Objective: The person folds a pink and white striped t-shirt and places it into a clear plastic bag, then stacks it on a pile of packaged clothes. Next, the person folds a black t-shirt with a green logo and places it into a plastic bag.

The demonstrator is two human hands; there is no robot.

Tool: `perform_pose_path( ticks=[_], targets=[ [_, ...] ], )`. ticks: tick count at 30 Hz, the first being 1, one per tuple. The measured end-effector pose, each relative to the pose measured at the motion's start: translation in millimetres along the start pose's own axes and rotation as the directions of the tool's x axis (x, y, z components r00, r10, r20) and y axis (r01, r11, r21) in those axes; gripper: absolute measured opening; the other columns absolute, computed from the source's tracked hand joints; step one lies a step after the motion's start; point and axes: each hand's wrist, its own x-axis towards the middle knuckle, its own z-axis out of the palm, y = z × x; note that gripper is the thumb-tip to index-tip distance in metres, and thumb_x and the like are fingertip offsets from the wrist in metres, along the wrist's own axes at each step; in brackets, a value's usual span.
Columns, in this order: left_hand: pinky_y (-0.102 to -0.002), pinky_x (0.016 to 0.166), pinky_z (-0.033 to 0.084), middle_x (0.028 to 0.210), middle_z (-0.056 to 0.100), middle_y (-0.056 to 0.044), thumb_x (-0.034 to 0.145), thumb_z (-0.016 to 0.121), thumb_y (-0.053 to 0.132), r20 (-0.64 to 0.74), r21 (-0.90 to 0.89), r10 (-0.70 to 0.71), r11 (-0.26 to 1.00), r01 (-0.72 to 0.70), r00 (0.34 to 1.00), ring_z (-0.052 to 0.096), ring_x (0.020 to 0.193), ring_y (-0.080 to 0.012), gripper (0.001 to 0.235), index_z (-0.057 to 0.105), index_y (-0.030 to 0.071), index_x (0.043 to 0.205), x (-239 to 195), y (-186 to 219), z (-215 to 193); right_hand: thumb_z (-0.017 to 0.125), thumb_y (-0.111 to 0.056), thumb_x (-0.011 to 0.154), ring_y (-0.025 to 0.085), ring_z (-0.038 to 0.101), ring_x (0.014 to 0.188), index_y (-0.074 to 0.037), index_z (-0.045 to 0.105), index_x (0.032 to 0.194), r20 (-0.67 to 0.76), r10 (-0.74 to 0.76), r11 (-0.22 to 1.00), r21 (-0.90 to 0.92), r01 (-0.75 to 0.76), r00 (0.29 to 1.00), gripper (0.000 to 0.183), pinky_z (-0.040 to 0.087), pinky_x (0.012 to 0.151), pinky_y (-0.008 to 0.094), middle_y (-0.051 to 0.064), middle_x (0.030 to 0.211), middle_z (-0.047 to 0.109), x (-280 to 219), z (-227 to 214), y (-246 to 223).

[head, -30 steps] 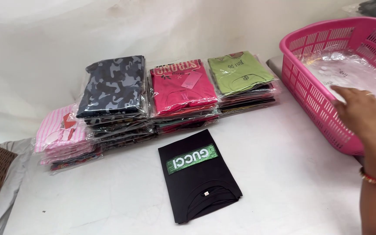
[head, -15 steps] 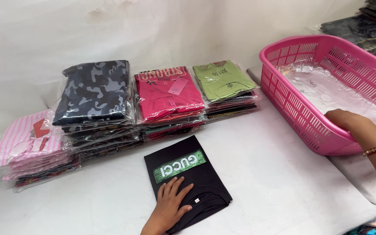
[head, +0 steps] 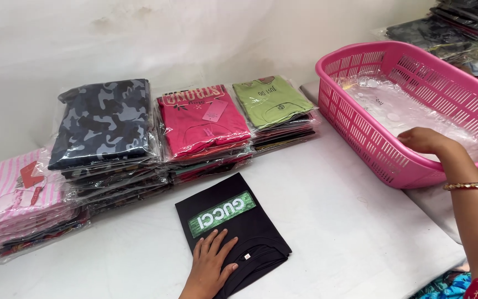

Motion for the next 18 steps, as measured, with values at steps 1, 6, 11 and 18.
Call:
perform_pose_path(
  ticks=[1, 6, 11, 18],
  targets=[
    [-0.055, 0.122, 0.006, 0.167, 0.028, -0.003, 0.095, 0.057, 0.054, 0.007, 0.003, -0.007, 1.000, 0.007, 1.000, 0.014, 0.152, -0.0281, 0.067, 0.044, 0.029, 0.156, -1, 0, 3, 0.067, -0.040, 0.094, 0.022, 0.069, 0.118, -0.017, 0.072, 0.135, 0.120, 0.015, 0.998, -0.069, -0.006, 0.993, 0.047, 0.053, 0.098, 0.037, 0.007, 0.134, 0.074, 2, 4, 4],
    [-0.055, 0.121, 0.007, 0.166, 0.030, -0.004, 0.095, 0.057, 0.054, -0.038, 0.024, 0.030, 0.999, -0.029, 0.999, 0.016, 0.151, -0.0287, 0.066, 0.045, 0.029, 0.155, 0, -5, 4, 0.070, -0.042, 0.090, 0.021, 0.072, 0.120, -0.015, 0.077, 0.129, 0.251, 0.161, 0.970, -0.217, -0.107, 0.955, 0.047, 0.056, 0.097, 0.037, 0.006, 0.135, 0.075, -9, 1, -18],
    [-0.055, 0.121, 0.009, 0.165, 0.032, -0.005, 0.095, 0.057, 0.055, -0.095, 0.043, 0.074, 0.997, -0.070, 0.993, 0.019, 0.150, -0.0292, 0.062, 0.047, 0.027, 0.149, 0, -6, 5, 0.068, -0.039, 0.091, 0.022, 0.073, 0.116, -0.015, 0.079, 0.123, 0.204, 0.159, 0.967, -0.231, -0.110, 0.966, 0.041, 0.057, 0.094, 0.039, 0.007, 0.130, 0.076, -12, 10, -21],
    [-0.055, 0.122, 0.007, 0.167, 0.029, -0.002, 0.094, 0.055, 0.058, -0.006, 0.055, 0.000, 0.998, 0.000, 1.000, 0.016, 0.151, -0.0273, 0.067, 0.045, 0.032, 0.155, 2, -4, 3, 0.064, -0.034, 0.092, 0.025, 0.075, 0.108, -0.015, 0.082, 0.114, 0.101, 0.144, 0.955, -0.275, -0.111, 0.984, 0.034, 0.058, 0.089, 0.041, 0.009, 0.122, 0.079, -5, 3, -20]
  ],
)
